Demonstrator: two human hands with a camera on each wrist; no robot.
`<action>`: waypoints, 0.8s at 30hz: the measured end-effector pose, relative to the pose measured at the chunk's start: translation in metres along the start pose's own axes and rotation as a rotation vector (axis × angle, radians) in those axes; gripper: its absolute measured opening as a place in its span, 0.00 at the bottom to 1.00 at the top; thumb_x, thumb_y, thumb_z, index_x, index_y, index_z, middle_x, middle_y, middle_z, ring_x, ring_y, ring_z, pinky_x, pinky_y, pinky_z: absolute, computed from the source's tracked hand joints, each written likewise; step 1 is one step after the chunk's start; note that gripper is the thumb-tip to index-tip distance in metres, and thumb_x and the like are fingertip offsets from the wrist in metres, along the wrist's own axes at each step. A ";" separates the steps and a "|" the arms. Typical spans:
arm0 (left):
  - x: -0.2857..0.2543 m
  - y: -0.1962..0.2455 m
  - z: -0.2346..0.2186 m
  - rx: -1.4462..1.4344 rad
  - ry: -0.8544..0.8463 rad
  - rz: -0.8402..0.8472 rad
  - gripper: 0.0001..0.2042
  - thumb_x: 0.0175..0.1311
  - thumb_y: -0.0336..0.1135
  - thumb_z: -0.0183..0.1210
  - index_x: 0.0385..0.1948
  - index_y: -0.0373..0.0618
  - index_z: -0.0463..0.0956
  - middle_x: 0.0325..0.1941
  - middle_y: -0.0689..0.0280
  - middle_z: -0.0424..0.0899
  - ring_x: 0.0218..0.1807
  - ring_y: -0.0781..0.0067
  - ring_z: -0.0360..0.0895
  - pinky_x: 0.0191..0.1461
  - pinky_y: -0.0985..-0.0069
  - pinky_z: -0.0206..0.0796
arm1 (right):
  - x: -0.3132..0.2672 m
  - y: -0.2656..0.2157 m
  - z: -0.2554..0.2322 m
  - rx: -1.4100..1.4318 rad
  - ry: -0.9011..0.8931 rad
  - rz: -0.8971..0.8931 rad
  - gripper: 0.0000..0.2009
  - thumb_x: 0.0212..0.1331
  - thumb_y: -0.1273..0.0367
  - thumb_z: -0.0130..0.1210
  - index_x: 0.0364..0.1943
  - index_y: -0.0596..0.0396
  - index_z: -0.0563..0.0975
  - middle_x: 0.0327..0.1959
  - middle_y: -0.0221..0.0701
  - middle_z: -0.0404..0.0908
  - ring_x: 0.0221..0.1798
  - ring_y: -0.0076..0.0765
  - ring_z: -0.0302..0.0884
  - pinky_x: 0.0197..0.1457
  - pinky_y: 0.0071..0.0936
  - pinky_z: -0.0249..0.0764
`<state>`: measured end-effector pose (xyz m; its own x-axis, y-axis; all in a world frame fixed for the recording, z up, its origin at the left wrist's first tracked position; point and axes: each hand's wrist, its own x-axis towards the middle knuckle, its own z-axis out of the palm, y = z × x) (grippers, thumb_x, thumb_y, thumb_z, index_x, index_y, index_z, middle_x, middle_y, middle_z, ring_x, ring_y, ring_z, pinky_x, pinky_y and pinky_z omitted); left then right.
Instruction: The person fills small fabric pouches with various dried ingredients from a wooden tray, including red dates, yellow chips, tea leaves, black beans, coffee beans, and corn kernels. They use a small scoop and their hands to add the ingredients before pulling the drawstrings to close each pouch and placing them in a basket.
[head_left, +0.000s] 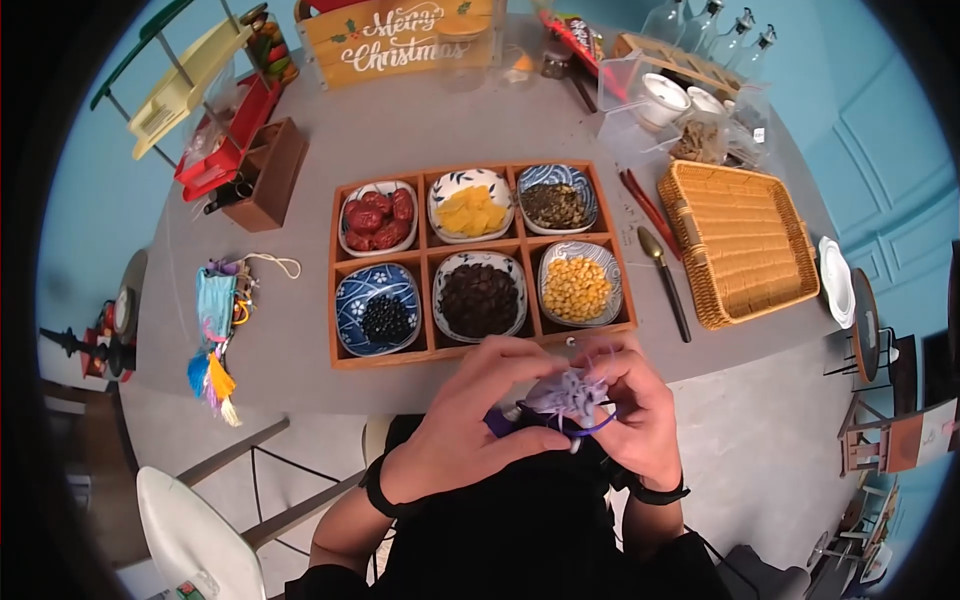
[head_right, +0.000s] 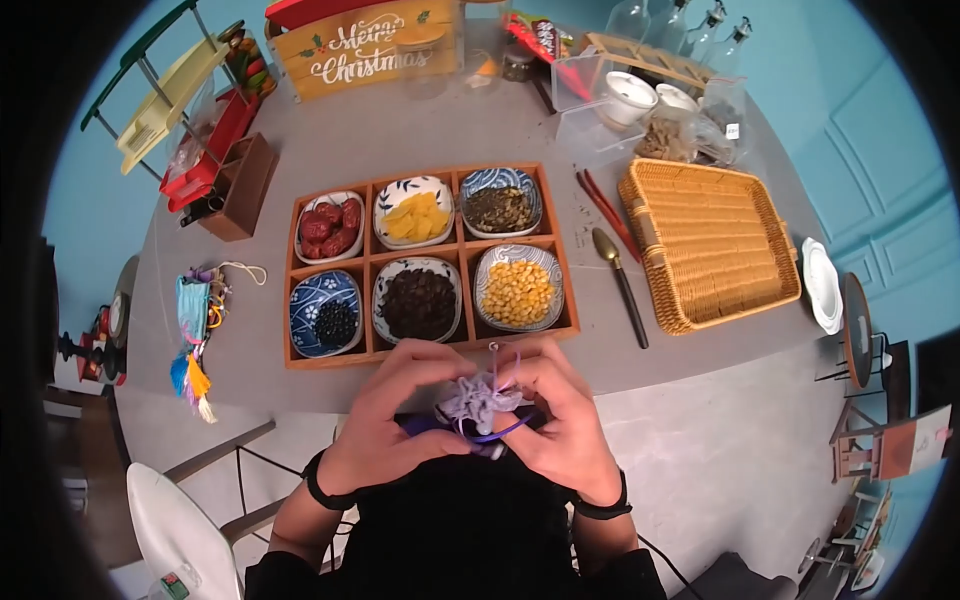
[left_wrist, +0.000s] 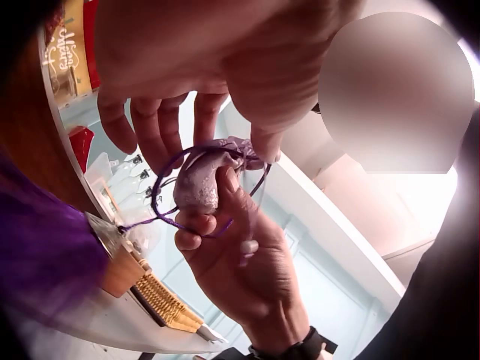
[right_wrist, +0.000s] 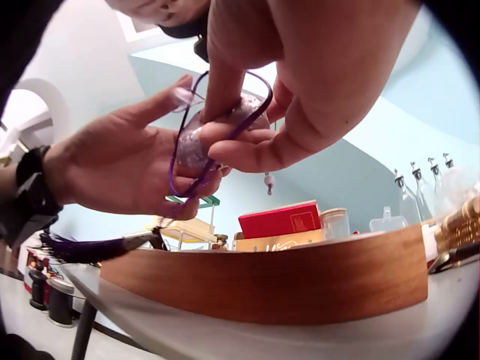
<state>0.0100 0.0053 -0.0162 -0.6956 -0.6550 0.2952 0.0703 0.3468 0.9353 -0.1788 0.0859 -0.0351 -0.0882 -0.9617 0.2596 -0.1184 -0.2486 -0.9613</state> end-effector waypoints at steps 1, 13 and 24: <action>-0.002 0.002 0.003 0.023 0.069 -0.035 0.18 0.55 0.32 0.68 0.48 0.42 0.76 0.49 0.60 0.75 0.52 0.59 0.73 0.58 0.68 0.64 | -0.002 0.001 0.006 0.096 0.005 0.043 0.14 0.53 0.84 0.58 0.43 0.60 0.73 0.51 0.36 0.68 0.49 0.30 0.75 0.50 0.25 0.74; -0.027 -0.020 0.002 0.074 0.064 -0.124 0.17 0.50 0.21 0.64 0.44 0.41 0.75 0.44 0.60 0.77 0.43 0.59 0.78 0.46 0.71 0.72 | -0.017 0.000 -0.011 -0.173 -0.204 0.137 0.16 0.53 0.84 0.55 0.48 0.62 0.75 0.49 0.39 0.78 0.51 0.35 0.78 0.55 0.29 0.73; -0.026 -0.023 0.007 0.422 0.037 0.139 0.16 0.49 0.22 0.61 0.43 0.43 0.76 0.44 0.63 0.79 0.43 0.59 0.79 0.44 0.67 0.74 | 0.000 -0.023 0.008 -0.155 -0.186 0.181 0.21 0.48 0.77 0.68 0.49 0.58 0.78 0.33 0.31 0.76 0.30 0.24 0.73 0.31 0.20 0.69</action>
<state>0.0214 0.0190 -0.0472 -0.6732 -0.6041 0.4265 -0.1421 0.6717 0.7271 -0.1679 0.0911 -0.0136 0.0593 -0.9970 0.0501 -0.2685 -0.0642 -0.9611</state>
